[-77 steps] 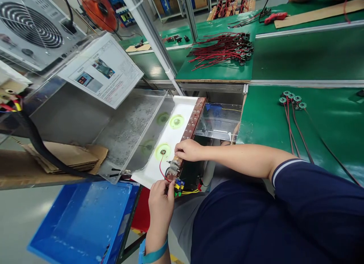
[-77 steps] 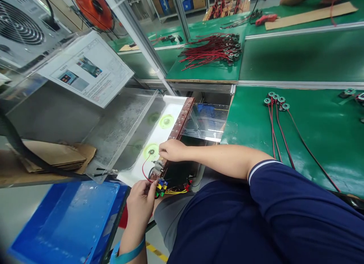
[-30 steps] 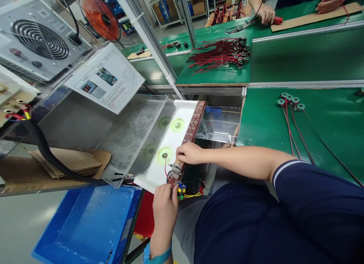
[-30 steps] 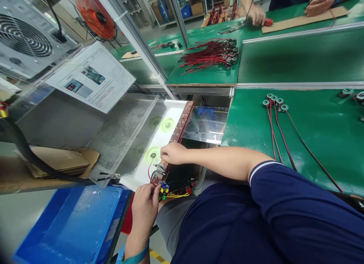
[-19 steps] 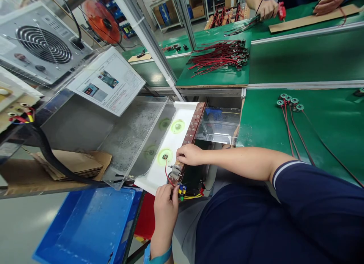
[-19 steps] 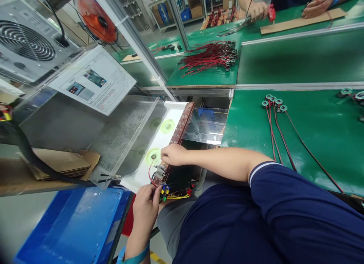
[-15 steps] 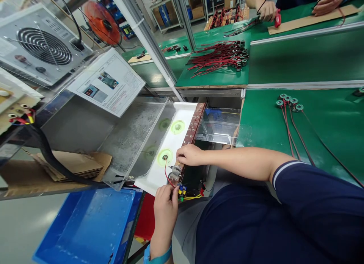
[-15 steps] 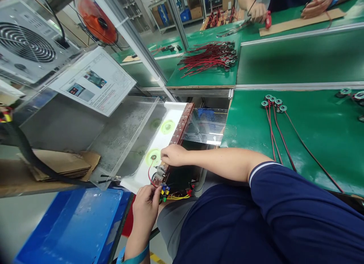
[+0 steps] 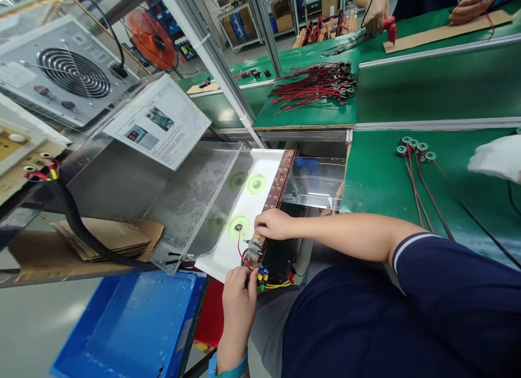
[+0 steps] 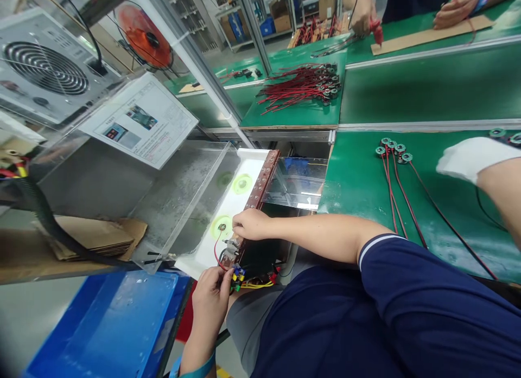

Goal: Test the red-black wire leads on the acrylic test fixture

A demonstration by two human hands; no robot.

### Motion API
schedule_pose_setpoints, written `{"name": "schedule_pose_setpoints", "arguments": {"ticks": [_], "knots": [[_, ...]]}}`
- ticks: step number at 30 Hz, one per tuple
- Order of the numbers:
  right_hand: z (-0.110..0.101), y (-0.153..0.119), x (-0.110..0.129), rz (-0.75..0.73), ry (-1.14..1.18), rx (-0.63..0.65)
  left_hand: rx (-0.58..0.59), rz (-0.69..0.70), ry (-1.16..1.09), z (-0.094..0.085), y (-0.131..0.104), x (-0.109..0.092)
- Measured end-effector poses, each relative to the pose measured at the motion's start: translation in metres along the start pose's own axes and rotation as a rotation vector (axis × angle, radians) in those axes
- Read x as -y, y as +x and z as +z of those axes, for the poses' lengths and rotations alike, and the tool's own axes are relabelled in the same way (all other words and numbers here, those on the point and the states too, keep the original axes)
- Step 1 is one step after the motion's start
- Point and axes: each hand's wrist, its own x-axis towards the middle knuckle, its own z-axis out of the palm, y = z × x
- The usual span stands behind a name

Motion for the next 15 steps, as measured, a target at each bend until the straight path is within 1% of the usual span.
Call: {"name": "schedule_pose_setpoints", "arguments": {"ticks": [5,11,15], "knots": [[0.0022,-0.0002,-0.0013,0.003,0.014,-0.009,0.015,-0.042,-0.030,0.0004,-0.0015,0.0006],[0.0064,0.0001,-0.0054,-0.039,-0.003,-0.038,0.018,-0.052,-0.047,0.0014,-0.0033,0.0017],[0.0055,-0.0011,-0.0035,-0.025,-0.003,-0.033,0.000,-0.066,-0.049,0.0024,-0.0055,0.0025]]}}
